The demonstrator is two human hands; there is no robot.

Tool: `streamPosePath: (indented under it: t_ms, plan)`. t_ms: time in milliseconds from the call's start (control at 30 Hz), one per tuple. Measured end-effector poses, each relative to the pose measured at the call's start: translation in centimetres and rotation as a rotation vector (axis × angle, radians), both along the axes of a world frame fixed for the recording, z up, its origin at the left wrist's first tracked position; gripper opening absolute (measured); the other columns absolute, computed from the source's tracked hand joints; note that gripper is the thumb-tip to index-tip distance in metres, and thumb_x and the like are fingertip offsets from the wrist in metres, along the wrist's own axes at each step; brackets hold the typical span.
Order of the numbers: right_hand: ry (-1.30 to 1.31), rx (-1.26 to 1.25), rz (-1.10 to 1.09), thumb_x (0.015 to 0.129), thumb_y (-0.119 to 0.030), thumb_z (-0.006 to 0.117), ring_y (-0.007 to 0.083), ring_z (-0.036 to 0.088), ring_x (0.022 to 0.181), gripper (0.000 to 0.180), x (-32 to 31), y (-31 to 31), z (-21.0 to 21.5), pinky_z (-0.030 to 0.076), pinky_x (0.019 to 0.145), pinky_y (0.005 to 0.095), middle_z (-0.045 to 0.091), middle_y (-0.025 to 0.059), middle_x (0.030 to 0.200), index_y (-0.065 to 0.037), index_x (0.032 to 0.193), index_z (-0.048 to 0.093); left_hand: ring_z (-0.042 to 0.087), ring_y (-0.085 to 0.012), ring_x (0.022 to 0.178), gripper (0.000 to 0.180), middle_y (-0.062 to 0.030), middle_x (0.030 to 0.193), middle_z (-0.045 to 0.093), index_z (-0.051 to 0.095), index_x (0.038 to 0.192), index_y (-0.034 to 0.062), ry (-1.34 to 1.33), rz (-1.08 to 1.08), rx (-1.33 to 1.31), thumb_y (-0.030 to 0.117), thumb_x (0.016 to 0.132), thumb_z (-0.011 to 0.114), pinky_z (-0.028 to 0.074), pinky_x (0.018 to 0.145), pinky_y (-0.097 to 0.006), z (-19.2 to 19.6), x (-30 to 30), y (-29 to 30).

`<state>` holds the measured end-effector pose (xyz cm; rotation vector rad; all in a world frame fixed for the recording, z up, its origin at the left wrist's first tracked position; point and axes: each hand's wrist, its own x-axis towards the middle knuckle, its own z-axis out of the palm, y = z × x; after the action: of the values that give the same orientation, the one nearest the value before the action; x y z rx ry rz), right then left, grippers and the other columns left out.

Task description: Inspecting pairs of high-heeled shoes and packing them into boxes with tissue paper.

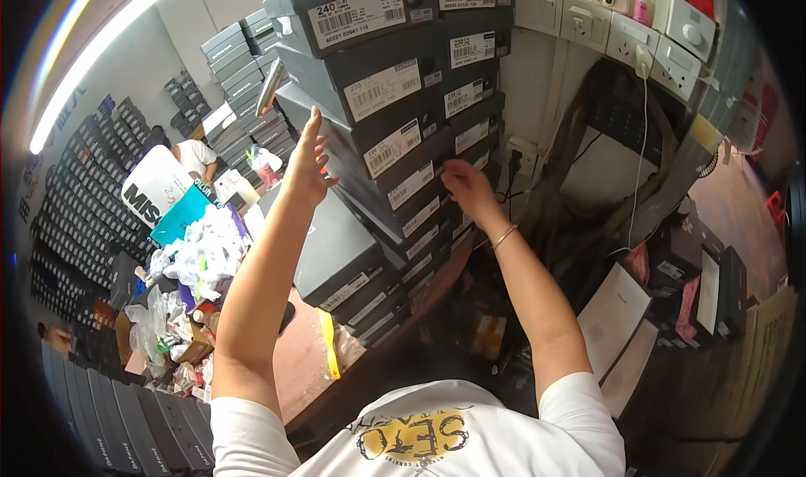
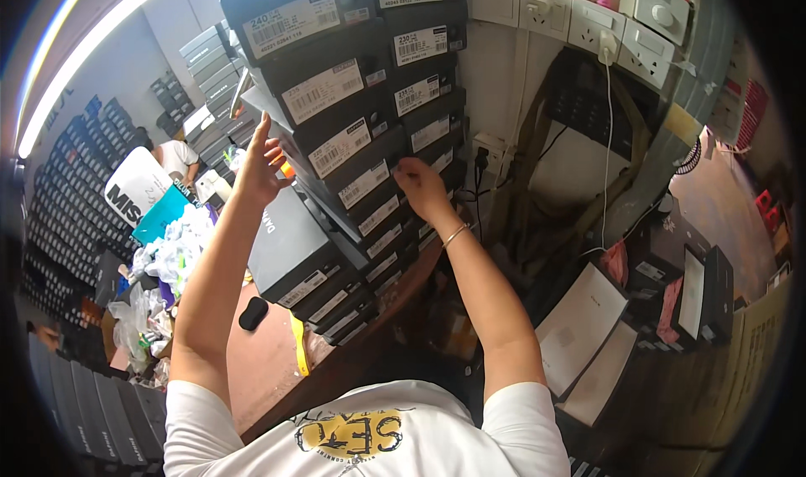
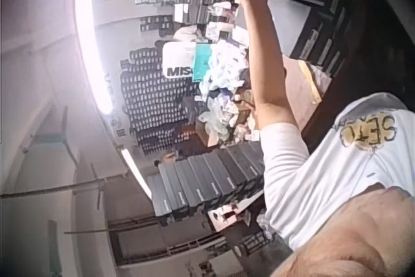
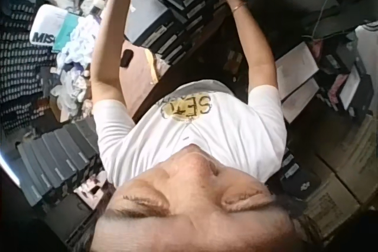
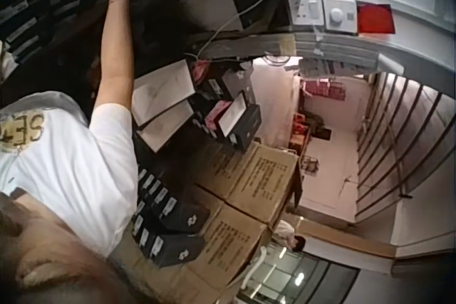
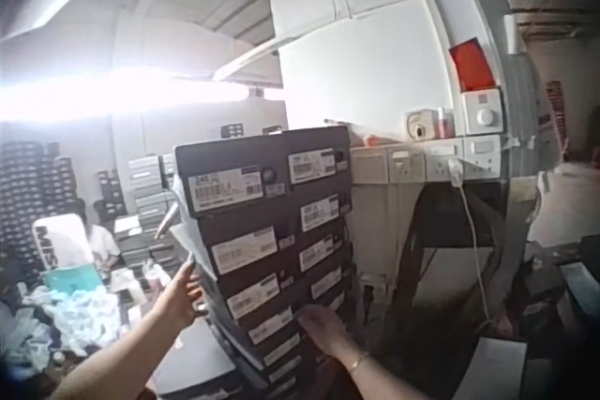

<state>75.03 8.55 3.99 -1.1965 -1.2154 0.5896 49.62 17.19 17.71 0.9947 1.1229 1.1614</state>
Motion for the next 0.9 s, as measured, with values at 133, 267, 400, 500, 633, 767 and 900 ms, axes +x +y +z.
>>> streamPosePath:
  t_ms: [133, 267, 400, 500, 633, 767, 900]
  plan:
    - [-0.055, 0.063, 0.03, 0.085, -0.017, 0.063, 0.0212, 0.061, 0.083, 0.036, -0.3, 0.0, -0.3, 0.049, 0.076, 0.0314, 0.059, 0.0149, 0.102, 0.001, 0.114, 0.052, 0.043, -0.0197, 0.102, 0.077, -0.0072, 0.101, 0.045, 0.047, 0.105, 0.0061, 0.041, 0.051, -0.012, 0.064, 0.062, 0.072, 0.028, 0.096, -0.064, 0.0, 0.0, 1.4]
    - [-0.262, 0.104, -0.206, 0.083, -0.013, 0.063, 0.0247, 0.059, 0.078, 0.038, -1.6, 0.1, -0.3, 0.049, 0.074, 0.0336, 0.055, 0.0159, 0.099, 0.002, 0.115, 0.049, 0.044, -0.0136, 0.084, 0.054, 0.0004, 0.081, 0.046, 0.05, 0.081, 0.0096, -0.013, 0.124, -0.084, 0.055, 0.062, 0.073, 0.023, 0.1, -0.063, 0.2, 1.2, 2.5]
    - [-0.254, 0.182, -0.198, 0.081, -0.013, 0.066, 0.0223, 0.056, 0.078, 0.041, -1.9, -0.3, -0.7, 0.048, 0.069, 0.0306, 0.051, 0.0156, 0.106, 0.001, 0.115, 0.047, 0.046, -0.013, 0.084, 0.044, 0.0, 0.074, 0.047, 0.056, 0.071, 0.0096, -0.102, 0.051, -0.045, 0.048, 0.062, 0.075, 0.034, 0.09, -0.056, 0.0, 0.4, 2.2]
    - [-0.257, 0.207, -0.124, 0.081, -0.014, 0.067, 0.0228, 0.055, 0.081, 0.042, -2.2, -0.7, 0.3, 0.048, 0.071, 0.0309, 0.051, 0.0153, 0.107, 0.001, 0.115, 0.047, 0.045, -0.0172, 0.097, 0.056, -0.0044, 0.09, 0.049, 0.06, 0.094, 0.0053, 0.074, 0.123, 0.318, 0.049, 0.063, 0.076, 0.041, 0.085, -0.055, 0.6, -5.8, 4.2]
    - [-0.28, 0.181, -0.235, 0.08, -0.014, 0.068, 0.0237, 0.054, 0.083, 0.042, -2.3, -0.5, -0.1, 0.047, 0.073, 0.0316, 0.05, 0.0144, 0.106, 0.0, 0.115, 0.048, 0.025, -0.0289, 0.129, 0.089, -0.0147, 0.13, 0.034, 0.046, 0.123, 0.0054, 0.068, -0.004, 0.104, 0.068, 0.063, 0.069, 0.031, 0.093, -0.059, 2.7, -5.3, 1.5]
    - [-0.352, 0.286, -0.313, 0.08, -0.017, 0.069, 0.0242, 0.054, 0.083, 0.04, -2.5, 0.8, -0.9, 0.047, 0.073, 0.032, 0.049, 0.014, 0.104, 0.001, 0.111, 0.051, 0.03, -0.0283, 0.128, 0.076, -0.0118, 0.122, 0.043, 0.057, 0.104, 0.0079, 0.145, 0.01, -0.014, 0.072, 0.063, 0.066, 0.019, 0.1, -0.066, 0.0, -0.7, 0.1]
    - [-0.186, -0.049, 0.012, 0.082, -0.022, 0.068, 0.0161, 0.054, 0.066, 0.05, -2.4, -0.2, 0.6, 0.046, 0.064, 0.0282, 0.057, 0.0092, 0.074, 0.005, 0.12, 0.048, 0.039, -0.0226, 0.101, 0.059, -0.0056, 0.097, 0.045, 0.053, 0.073, 0.0126, 0.009, 0.071, -0.067, 0.065, 0.057, 0.074, 0.021, 0.099, -0.065, -0.3, 0.5, 1.8]
